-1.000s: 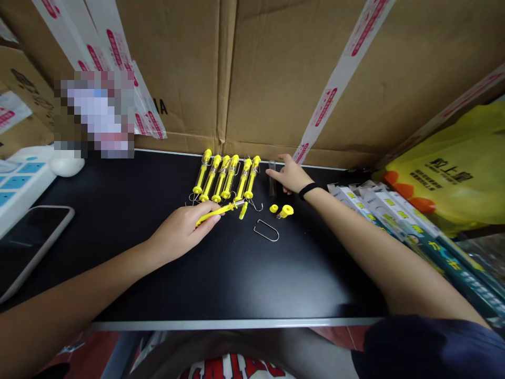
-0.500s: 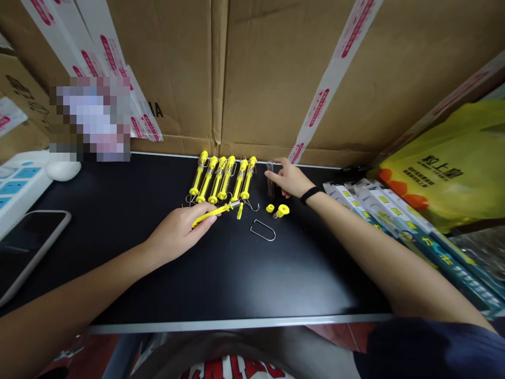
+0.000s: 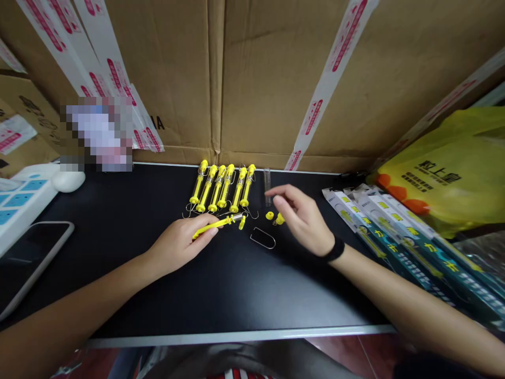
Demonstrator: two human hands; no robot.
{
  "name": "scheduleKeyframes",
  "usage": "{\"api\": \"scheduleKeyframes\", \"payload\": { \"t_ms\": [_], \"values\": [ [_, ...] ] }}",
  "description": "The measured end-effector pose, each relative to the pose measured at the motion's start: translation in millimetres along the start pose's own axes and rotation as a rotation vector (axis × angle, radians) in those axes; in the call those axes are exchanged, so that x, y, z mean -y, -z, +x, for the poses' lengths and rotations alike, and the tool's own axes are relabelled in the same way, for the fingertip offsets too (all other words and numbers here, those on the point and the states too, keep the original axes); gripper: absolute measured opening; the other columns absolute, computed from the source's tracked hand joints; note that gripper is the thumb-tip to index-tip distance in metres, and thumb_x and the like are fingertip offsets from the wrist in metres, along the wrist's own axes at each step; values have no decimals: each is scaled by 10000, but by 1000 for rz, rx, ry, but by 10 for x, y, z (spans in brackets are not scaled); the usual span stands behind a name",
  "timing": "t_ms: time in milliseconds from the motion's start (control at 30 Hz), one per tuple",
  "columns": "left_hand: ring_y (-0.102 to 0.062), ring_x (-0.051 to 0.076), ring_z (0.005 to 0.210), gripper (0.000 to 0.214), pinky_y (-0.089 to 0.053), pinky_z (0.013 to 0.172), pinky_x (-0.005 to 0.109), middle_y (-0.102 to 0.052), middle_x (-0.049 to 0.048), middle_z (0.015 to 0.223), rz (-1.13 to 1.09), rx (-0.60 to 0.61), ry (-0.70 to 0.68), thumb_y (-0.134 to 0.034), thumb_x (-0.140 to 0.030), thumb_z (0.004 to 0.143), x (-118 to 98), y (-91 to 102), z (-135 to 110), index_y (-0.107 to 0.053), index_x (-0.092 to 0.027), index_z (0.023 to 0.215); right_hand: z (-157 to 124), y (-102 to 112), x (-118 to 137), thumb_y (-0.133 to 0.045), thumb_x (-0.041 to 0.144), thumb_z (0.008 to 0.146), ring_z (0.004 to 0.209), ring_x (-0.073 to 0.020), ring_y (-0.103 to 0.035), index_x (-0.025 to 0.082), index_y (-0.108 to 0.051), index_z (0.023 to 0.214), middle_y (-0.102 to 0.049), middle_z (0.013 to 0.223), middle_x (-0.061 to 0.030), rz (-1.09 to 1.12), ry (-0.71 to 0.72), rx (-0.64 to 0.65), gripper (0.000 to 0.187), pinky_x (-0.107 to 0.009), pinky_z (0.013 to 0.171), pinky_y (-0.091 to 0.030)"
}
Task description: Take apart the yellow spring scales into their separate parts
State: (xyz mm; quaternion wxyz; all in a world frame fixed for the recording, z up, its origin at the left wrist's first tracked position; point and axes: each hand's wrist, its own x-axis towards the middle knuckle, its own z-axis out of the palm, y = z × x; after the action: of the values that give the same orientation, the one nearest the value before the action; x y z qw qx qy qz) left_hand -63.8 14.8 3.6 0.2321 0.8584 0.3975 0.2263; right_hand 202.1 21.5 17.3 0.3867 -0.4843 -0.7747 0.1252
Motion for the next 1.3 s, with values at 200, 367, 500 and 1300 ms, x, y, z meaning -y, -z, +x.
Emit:
{"api": "scheduleKeyframes", "payload": {
  "t_ms": [200,367,500,1300],
  "values": [
    [-591,125,797,246,-415,719,206,-639,8,913,-32,22,-52,-377,-332,923,-12,-21,-6,-563,-195,1006,-214,-68,265,-558,347,842,1021,-227,-495,229,-494,1214,-529,1101,-96,19,195,186,396,-380,866,-431],
    [-602,124,832,237,-422,761,199,-644,1,959,-42,62,-58,-399,-323,916,-13,-38,-31,-559,-206,1046,-225,-123,227,-597,351,820,952,-211,-524,218,-537,1113,-580,1034,-77,69,181,204,327,-369,827,-437],
    [-611,125,842,248,-430,770,197,-650,3,975,-45,72,-62,-399,-329,915,-20,-46,-39,-560,-205,1057,-239,-153,232,-613,329,812,877,-190,-535,206,-562,1012,-609,961,-61,77,214,199,241,-348,790,-429],
    [-524,105,731,182,-389,674,210,-557,-19,797,11,130,-117,-492,-339,868,-10,-144,5,-541,-185,951,-289,-177,257,-439,175,917,825,-132,-554,173,-554,993,-623,920,-40,126,195,280,138,-257,770,-426]
  ]
}}
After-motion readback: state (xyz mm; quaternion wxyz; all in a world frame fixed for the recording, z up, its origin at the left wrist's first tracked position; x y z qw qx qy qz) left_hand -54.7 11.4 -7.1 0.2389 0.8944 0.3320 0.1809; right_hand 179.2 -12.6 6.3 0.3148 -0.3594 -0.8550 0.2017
